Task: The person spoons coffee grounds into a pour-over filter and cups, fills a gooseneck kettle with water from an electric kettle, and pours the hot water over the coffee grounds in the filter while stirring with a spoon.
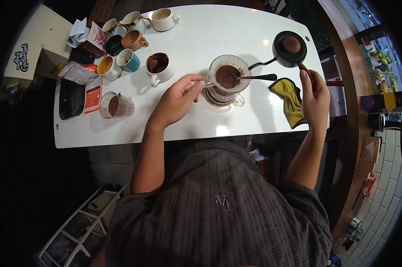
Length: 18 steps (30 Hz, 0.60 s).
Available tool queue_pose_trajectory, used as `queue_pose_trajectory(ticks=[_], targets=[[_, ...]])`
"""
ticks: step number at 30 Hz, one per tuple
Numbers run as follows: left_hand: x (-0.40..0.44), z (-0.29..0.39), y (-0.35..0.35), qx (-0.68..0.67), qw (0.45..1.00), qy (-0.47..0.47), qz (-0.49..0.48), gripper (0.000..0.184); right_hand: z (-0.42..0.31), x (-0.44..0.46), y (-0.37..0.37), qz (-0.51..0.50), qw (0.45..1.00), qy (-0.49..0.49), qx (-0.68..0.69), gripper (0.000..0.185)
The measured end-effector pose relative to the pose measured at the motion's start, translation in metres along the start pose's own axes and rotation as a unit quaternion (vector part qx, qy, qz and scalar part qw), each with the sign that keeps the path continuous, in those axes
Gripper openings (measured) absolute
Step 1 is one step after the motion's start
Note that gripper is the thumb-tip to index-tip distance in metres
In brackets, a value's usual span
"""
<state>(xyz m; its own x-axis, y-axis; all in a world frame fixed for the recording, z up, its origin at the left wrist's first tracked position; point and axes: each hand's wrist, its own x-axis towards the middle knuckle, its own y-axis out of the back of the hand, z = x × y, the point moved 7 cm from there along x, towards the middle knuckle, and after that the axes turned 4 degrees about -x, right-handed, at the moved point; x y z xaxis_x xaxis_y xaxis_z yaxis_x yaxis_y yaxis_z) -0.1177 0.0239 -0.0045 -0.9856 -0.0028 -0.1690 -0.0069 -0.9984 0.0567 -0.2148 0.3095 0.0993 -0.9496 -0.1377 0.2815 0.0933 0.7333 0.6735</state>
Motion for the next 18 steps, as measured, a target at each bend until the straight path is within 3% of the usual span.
queue_pose_trajectory(ticks=[4, 10, 18], targets=[[-0.002, -0.003, 0.002, -0.003, 1.0, 0.001, 0.002, 0.031, -0.006, 0.008, -0.007, 0.051, 0.998, 0.03, -0.022, 0.03], [-0.008, 0.0, 0.002, 0.018, 1.0, 0.008, 0.01, 0.028, -0.004, 0.01, -0.027, 0.027, 0.999, 0.019, 0.037, 0.031], [-0.014, -0.001, 0.004, 0.02, 1.0, 0.006, 0.023, 0.028, 0.046, 0.014, -0.052, -0.092, 0.954, -0.135, 0.251, 0.038]])
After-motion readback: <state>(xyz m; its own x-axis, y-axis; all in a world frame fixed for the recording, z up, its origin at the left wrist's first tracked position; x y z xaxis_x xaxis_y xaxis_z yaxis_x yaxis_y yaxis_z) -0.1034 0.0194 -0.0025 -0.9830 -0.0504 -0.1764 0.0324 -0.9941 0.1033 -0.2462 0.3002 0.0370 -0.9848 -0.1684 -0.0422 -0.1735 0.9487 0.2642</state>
